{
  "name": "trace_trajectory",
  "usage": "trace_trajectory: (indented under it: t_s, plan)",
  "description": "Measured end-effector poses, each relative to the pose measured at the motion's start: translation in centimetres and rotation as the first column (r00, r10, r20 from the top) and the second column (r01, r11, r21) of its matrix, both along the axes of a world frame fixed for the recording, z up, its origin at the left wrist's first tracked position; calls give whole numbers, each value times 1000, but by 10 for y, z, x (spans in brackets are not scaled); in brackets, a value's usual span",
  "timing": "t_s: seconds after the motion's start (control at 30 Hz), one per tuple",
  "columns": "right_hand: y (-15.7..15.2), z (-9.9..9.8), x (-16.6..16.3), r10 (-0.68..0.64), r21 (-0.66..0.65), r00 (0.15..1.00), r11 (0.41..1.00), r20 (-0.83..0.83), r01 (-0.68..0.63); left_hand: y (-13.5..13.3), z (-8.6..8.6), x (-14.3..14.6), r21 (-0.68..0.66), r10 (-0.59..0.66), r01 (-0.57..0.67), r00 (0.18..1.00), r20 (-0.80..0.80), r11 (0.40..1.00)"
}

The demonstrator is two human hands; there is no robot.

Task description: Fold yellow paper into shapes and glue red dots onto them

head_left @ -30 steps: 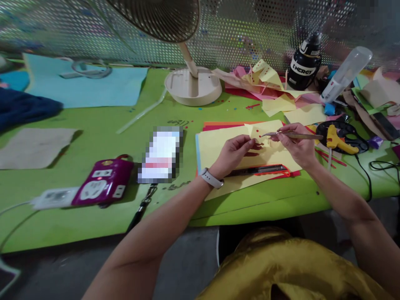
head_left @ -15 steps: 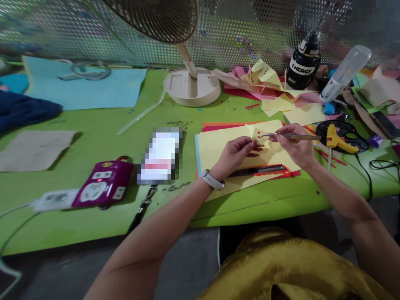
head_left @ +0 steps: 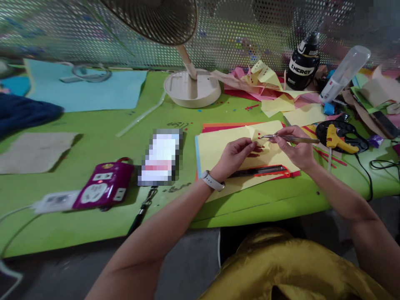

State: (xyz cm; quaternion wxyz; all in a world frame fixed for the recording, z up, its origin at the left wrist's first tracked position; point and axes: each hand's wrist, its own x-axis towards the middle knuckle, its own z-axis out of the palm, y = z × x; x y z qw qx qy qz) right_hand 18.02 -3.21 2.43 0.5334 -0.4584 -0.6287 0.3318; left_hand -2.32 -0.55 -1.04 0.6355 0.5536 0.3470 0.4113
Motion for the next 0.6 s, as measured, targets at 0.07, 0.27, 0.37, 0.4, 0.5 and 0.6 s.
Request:
trace_trajectory:
  t_s: [0.07, 0.27, 0.37, 0.4, 0.5, 0.6]
  plan:
    - [0, 0, 0, 1, 17, 1000, 1000, 4, -1, 0, 0, 0, -3, 3, -3, 1000, 1, 1000]
    - [-1, -1, 0, -15, 7, 1000, 1000, 25, 15, 0, 1, 1, 4, 3, -3, 1000, 1, 1000]
    - [-1, -1, -1, -15, 7, 1000, 1000, 19, 15, 0, 1, 1, 4, 0, 0, 1000, 6, 1000]
    - [-2, -1, -1, -19, 9, 1000, 1000, 14, 19, 0, 1, 1, 2, 0, 0, 1000, 9, 1000]
    - [-2, -2, -1, -28, 9, 999, 1000, 15, 28, 0, 1, 1, -2, 4, -4, 1000, 11, 1000]
    - [-2, -2, -1, -31, 0, 999, 1000, 30, 31, -1, 2, 1, -10, 2, -2, 1000, 11, 1000]
